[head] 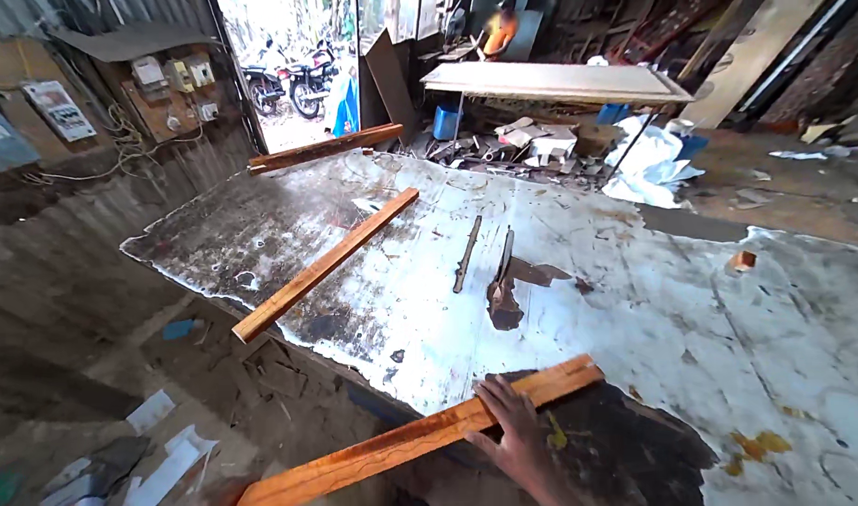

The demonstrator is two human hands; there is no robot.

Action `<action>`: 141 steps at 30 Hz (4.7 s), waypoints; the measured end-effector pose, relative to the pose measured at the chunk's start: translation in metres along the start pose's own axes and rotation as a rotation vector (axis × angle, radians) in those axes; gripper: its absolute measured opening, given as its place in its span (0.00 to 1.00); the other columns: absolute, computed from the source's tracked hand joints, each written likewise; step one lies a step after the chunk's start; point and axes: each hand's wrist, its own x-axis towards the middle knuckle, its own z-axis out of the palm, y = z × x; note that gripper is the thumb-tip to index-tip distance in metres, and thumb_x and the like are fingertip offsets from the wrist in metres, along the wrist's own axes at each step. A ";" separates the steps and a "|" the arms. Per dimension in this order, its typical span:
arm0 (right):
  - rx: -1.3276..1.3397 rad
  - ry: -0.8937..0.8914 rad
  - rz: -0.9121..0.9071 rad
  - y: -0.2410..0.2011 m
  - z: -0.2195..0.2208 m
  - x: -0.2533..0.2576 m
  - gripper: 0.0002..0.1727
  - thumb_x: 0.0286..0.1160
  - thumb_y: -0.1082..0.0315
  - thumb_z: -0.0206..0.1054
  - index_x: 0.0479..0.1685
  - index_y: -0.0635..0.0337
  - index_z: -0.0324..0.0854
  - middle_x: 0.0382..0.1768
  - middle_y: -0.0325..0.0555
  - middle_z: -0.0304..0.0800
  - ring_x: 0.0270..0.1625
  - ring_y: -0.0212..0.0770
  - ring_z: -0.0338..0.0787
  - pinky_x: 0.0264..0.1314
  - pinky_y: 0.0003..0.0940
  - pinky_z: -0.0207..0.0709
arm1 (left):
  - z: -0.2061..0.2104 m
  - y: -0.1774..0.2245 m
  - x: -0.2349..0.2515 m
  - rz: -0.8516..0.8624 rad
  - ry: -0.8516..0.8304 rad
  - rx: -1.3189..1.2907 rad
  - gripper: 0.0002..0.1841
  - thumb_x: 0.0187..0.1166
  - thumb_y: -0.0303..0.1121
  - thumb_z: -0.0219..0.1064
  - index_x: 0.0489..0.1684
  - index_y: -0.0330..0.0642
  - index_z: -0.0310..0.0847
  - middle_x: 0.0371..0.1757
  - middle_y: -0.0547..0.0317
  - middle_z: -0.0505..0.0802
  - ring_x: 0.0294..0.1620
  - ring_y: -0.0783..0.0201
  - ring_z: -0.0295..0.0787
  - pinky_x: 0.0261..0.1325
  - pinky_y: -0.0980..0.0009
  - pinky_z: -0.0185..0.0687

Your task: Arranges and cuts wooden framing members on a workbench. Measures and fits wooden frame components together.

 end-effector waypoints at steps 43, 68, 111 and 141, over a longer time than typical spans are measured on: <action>-0.110 0.298 0.740 -0.082 0.102 0.211 0.42 0.69 0.30 0.67 0.75 0.54 0.82 0.73 0.51 0.84 0.84 0.63 0.72 0.84 0.79 0.50 | -0.070 0.223 0.567 0.674 -0.172 0.043 0.29 0.84 0.41 0.68 0.82 0.38 0.72 0.82 0.39 0.77 0.83 0.37 0.71 0.81 0.33 0.65; 0.274 0.246 0.676 0.107 -0.005 0.098 0.36 0.73 0.62 0.78 0.84 0.55 0.73 0.83 0.49 0.74 0.85 0.47 0.73 0.86 0.50 0.69 | 0.012 0.188 0.480 0.639 0.291 0.319 0.49 0.61 0.81 0.60 0.66 0.46 0.89 0.64 0.49 0.92 0.71 0.43 0.84 0.78 0.31 0.57; 0.344 0.235 0.584 0.193 0.008 0.217 0.33 0.85 0.53 0.66 0.89 0.50 0.67 0.86 0.48 0.70 0.87 0.46 0.71 0.86 0.51 0.70 | -0.021 0.203 0.602 0.484 0.174 0.531 0.48 0.64 0.84 0.50 0.70 0.55 0.83 0.67 0.55 0.88 0.74 0.47 0.79 0.72 0.30 0.59; 0.332 0.218 0.599 0.196 0.007 0.222 0.32 0.86 0.54 0.65 0.89 0.49 0.67 0.87 0.49 0.69 0.87 0.46 0.71 0.86 0.51 0.69 | -0.020 0.205 0.606 0.507 0.188 0.522 0.47 0.66 0.83 0.50 0.69 0.54 0.83 0.66 0.54 0.89 0.72 0.46 0.80 0.71 0.31 0.60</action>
